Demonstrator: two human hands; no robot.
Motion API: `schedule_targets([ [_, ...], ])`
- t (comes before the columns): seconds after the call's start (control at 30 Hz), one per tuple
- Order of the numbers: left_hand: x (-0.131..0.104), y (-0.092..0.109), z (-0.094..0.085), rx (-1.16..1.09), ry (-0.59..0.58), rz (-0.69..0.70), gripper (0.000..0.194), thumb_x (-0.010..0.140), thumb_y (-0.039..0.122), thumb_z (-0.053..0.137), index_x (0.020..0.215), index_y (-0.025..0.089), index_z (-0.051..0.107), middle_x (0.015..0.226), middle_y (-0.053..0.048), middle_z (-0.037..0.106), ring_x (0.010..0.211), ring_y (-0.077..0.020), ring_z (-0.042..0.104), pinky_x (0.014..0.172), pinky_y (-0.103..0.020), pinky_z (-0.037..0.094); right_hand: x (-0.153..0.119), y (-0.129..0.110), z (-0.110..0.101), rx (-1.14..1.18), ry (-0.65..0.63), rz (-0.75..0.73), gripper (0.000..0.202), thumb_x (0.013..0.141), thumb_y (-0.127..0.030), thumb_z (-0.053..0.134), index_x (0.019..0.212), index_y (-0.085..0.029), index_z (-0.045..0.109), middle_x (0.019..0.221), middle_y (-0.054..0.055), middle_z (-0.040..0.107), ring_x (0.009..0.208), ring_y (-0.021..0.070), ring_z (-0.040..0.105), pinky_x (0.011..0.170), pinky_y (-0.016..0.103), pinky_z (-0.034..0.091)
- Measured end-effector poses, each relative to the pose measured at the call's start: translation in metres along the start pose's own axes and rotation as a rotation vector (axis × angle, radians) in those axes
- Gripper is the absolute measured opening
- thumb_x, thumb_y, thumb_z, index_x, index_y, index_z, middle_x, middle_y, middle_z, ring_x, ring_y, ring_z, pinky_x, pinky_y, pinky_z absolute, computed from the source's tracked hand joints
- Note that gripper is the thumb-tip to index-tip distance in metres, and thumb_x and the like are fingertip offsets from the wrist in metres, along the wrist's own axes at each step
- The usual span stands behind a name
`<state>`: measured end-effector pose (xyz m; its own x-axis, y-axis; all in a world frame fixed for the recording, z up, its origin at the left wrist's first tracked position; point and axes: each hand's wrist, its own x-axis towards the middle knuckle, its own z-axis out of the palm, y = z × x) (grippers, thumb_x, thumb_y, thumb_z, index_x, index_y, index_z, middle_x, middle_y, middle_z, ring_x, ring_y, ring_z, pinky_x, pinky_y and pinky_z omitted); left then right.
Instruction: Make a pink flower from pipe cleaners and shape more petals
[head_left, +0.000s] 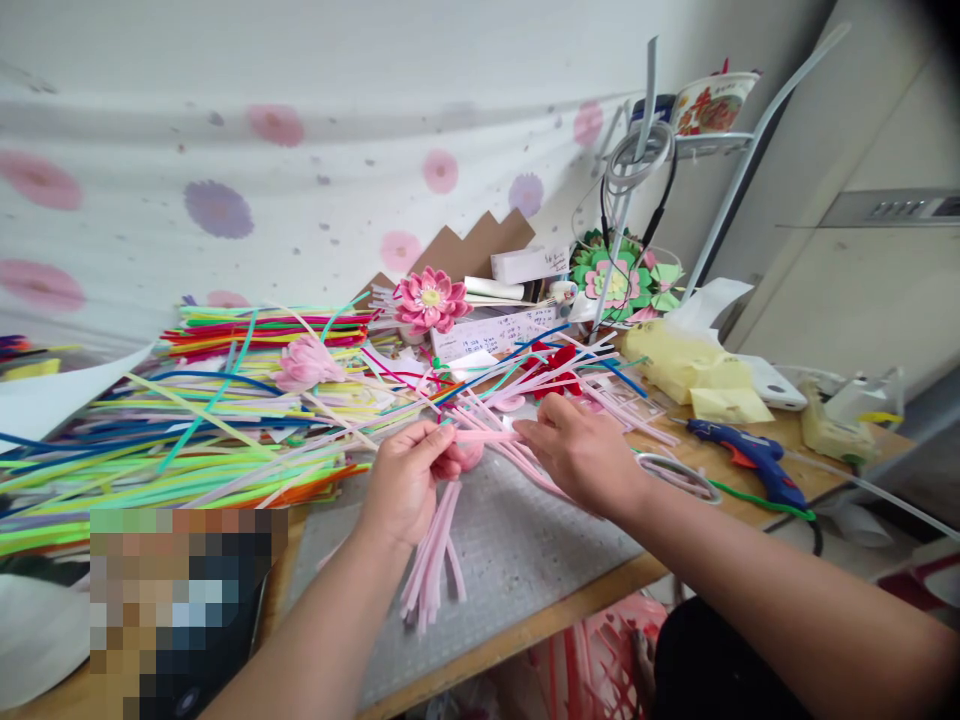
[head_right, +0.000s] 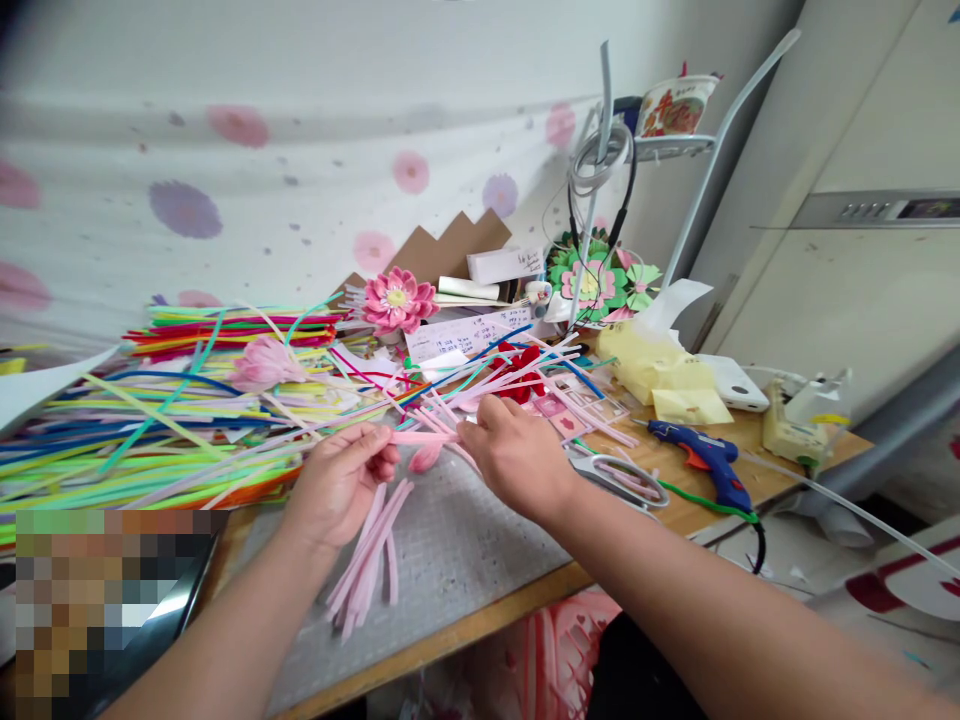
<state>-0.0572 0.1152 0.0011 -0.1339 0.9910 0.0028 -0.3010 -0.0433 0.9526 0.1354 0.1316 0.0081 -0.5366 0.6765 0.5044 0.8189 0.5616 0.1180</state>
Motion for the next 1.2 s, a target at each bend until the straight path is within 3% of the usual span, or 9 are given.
schedule_targets([
  [0.23,0.004,-0.001,-0.006,0.031,-0.008,0.051,0.017,0.066,0.025,0.064,0.057,0.014,0.055,0.051,0.002,0.057,0.045,-0.0073,0.047,0.047,-0.019,0.036,0.000,0.017,0.004,0.159,-0.013,-0.066,0.029,0.091,-0.030,0.041,0.083,-0.018,0.067,0.079,0.005,0.062,0.074,0.0141,0.053,0.061,0.025,0.030],
  [0.37,0.009,0.006,-0.016,0.556,-0.081,0.207,0.015,0.070,0.022,0.057,0.056,0.017,0.057,0.054,0.002,0.056,0.053,-0.0121,0.051,0.053,-0.024,0.039,-0.002,0.024,0.006,0.160,-0.079,-0.165,0.032,0.091,-0.028,0.042,0.074,-0.015,0.065,0.068,0.004,0.061,0.064,0.0126,0.052,0.058,0.026,0.028],
  [0.47,0.008,0.010,-0.017,1.014,-0.182,0.512,0.011,0.072,0.020,0.057,0.065,0.019,0.065,0.073,-0.002,0.065,0.074,-0.0177,0.057,0.070,-0.030,0.041,-0.004,0.019,0.005,0.129,-0.166,-0.212,0.030,0.090,-0.028,0.045,0.070,-0.015,0.063,0.067,0.004,0.061,0.060,0.0119,0.051,0.054,0.027,0.025],
  [0.63,0.002,0.009,-0.010,1.221,-0.418,0.744,0.020,0.079,0.021,0.055,0.092,0.026,0.069,0.089,-0.002,0.070,0.082,-0.0189,0.060,0.078,-0.032,0.040,-0.005,0.006,-0.005,0.116,-0.256,-0.259,0.027,0.090,-0.026,0.045,0.074,-0.016,0.063,0.071,0.004,0.063,0.062,0.0131,0.053,0.053,0.028,0.024],
  [0.7,0.001,0.010,-0.012,1.223,-0.348,0.768,0.021,0.079,0.019,0.053,0.090,0.026,0.069,0.088,-0.002,0.070,0.082,-0.0191,0.060,0.079,-0.033,0.040,-0.005,0.006,-0.007,0.103,-0.257,-0.263,0.025,0.089,-0.025,0.045,0.073,-0.016,0.063,0.071,0.004,0.063,0.063,0.0134,0.053,0.053,0.028,0.023],
  [0.83,-0.001,0.017,-0.018,1.098,-0.015,0.898,0.019,0.080,0.020,0.052,0.091,0.023,0.067,0.092,-0.005,0.068,0.089,-0.0203,0.059,0.083,-0.034,0.041,-0.006,0.011,-0.011,0.066,-0.254,-0.261,0.023,0.087,-0.022,0.048,0.070,-0.016,0.061,0.070,0.004,0.062,0.063,0.0142,0.052,0.052,0.028,0.023],
  [0.93,-0.009,0.017,-0.011,1.188,-0.171,1.030,0.015,0.076,0.022,0.059,0.089,0.025,0.067,0.089,-0.003,0.069,0.089,-0.0216,0.058,0.085,-0.036,0.038,-0.007,0.007,-0.015,0.071,-0.229,-0.285,0.023,0.087,-0.023,0.048,0.070,-0.016,0.061,0.070,0.005,0.062,0.062,0.0146,0.052,0.052,0.029,0.023],
  [1.03,-0.018,0.010,0.002,1.382,-0.397,0.980,0.010,0.077,0.020,0.057,0.079,0.024,0.066,0.079,-0.002,0.069,0.082,-0.0218,0.057,0.085,-0.041,0.032,-0.008,-0.001,-0.018,0.128,-0.185,-0.297,0.027,0.088,-0.026,0.045,0.069,-0.015,0.061,0.067,0.005,0.061,0.060,0.0143,0.051,0.052,0.028,0.025],
  [1.2,-0.016,0.005,0.007,1.238,-0.411,0.753,0.017,0.081,0.025,0.053,0.069,0.022,0.065,0.066,-0.001,0.066,0.068,-0.0173,0.056,0.072,-0.034,0.036,-0.007,-0.002,-0.016,0.635,-0.045,-0.173,0.021,0.086,-0.031,0.053,0.092,-0.015,0.066,0.074,0.006,0.065,0.065,0.0129,0.056,0.060,0.024,0.039],
])
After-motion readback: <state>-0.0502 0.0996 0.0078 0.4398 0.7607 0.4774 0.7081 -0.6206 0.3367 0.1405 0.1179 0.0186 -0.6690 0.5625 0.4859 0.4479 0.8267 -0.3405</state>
